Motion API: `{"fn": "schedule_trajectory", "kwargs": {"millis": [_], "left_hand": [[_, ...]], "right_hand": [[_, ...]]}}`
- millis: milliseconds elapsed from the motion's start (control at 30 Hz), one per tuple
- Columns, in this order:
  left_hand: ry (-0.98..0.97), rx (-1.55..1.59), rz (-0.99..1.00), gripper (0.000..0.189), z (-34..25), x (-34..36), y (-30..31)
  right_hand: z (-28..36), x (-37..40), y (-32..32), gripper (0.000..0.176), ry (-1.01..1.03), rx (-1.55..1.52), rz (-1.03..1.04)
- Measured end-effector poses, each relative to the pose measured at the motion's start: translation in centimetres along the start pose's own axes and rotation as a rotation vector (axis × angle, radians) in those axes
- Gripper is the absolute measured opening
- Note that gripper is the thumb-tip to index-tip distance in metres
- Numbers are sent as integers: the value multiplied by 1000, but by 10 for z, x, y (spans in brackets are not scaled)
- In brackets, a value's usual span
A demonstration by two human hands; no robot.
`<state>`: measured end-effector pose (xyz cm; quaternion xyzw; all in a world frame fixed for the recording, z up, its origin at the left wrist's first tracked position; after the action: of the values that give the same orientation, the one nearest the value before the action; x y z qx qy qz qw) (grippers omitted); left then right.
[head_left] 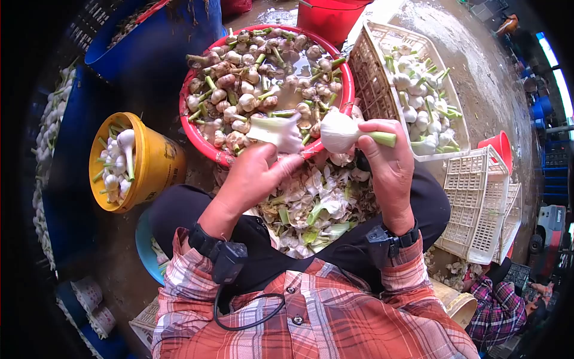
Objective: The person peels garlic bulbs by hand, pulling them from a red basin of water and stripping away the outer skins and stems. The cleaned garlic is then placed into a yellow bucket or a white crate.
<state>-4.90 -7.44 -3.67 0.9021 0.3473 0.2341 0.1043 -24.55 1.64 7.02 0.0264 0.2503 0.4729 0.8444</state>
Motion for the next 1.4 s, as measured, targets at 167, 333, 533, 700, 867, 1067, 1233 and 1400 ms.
{"fn": "schedule_trajectory", "kwargs": {"millis": [167, 333, 533, 700, 867, 1067, 1233, 1400], "left_hand": [[-302, -482, -129, 41, -42, 16, -2], [-616, 115, -311, 29, -79, 22, 23], [-773, -281, -9, 22, -85, 28, -17], [-426, -287, 105, 43, -32, 20, -47], [-684, -148, -297, 72, -92, 17, -4], [-171, 74, -215, 38, -38, 4, -1], [-435, 49, -214, 12, -55, 19, 5], [-427, -12, -224, 13, -57, 18, 12]], "right_hand": [[7, 3, -12, 18, 29, 181, 205], [15, -1, -33, 17, 150, 273, 380], [-67, 7, -16, 24, -397, -289, 67], [-104, 33, -7, 31, -724, -513, -166], [-93, 64, -45, 23, -871, -707, -4], [-118, 40, 5, 28, -745, -1068, -377], [-148, 20, 71, 51, -542, -920, -762], [-170, -4, -114, 32, -665, -304, 200]]}}
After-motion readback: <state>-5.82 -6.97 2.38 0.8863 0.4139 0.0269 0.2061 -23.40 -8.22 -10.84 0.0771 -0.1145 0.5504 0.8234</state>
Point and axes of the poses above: each hand's wrist, its own x-axis away from the middle knuckle, its own y-axis out of the back of the hand, z = x × y, the point moved 10 cm from there along -x, towards the middle knuckle, and after that the axes turned 5 degrees about x, right-handed, at the moved point
